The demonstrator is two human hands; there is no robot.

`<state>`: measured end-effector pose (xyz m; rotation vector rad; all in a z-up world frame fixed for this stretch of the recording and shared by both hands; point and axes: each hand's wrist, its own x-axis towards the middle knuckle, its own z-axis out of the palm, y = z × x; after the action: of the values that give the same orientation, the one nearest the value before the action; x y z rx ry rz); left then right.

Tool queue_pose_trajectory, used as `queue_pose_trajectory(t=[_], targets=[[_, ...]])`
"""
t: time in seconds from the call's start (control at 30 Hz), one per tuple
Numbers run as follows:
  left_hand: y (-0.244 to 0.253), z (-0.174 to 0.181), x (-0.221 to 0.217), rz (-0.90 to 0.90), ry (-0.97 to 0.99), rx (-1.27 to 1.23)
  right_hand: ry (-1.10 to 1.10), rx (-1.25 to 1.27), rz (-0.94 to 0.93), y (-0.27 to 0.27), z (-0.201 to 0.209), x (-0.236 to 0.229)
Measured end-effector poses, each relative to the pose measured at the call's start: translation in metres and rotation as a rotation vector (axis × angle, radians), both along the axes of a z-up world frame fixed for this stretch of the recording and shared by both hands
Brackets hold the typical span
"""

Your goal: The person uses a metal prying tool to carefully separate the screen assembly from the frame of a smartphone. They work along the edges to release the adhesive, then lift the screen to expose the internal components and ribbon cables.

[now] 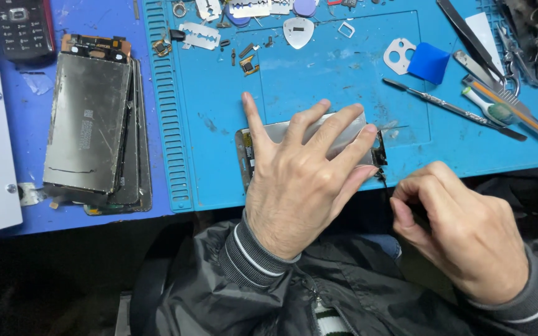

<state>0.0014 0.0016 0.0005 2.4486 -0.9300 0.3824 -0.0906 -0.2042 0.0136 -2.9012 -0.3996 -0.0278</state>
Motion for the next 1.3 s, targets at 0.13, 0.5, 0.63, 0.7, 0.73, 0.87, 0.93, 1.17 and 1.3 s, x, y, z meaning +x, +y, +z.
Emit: queue_pose_trajectory(t=[0.13,0.5,0.63,0.7,0.73,0.87,0.93,1.17,1.3], targets=[[0.001,-0.002,0.002,0.0,-0.017,0.005,0.049,0.088,0.042,0.003,0.003,-0.013],[0.003,-0.007,-0.001,-0.03,-0.119,-0.134,0.06,0.421,-0.306,-0.017,0.004,-0.005],[0.006,0.002,-0.009,-0.213,-0.223,-0.292,0.005,0.51,-0.192,-0.008,0.003,0.005],[0.005,0.008,-0.012,-0.255,-0.255,-0.243,-0.034,0.557,-0.131,-0.002,0.004,0.011],[0.001,0.007,-0.012,-0.234,-0.25,-0.308,-0.028,0.596,-0.13,0.001,0.004,0.014],[-0.006,0.009,-0.011,-0.184,-0.218,-0.427,-0.063,0.67,-0.093,0.004,-0.004,0.026],[-0.008,0.014,-0.008,-0.167,-0.226,-0.424,-0.095,0.701,-0.079,0.007,-0.008,0.031],[-0.015,0.004,-0.011,-0.007,-0.093,-0.601,-0.13,0.779,-0.174,0.013,-0.024,0.036],[-0.019,-0.002,-0.013,0.031,-0.055,-0.666,-0.106,0.844,-0.215,0.021,-0.031,0.033]])
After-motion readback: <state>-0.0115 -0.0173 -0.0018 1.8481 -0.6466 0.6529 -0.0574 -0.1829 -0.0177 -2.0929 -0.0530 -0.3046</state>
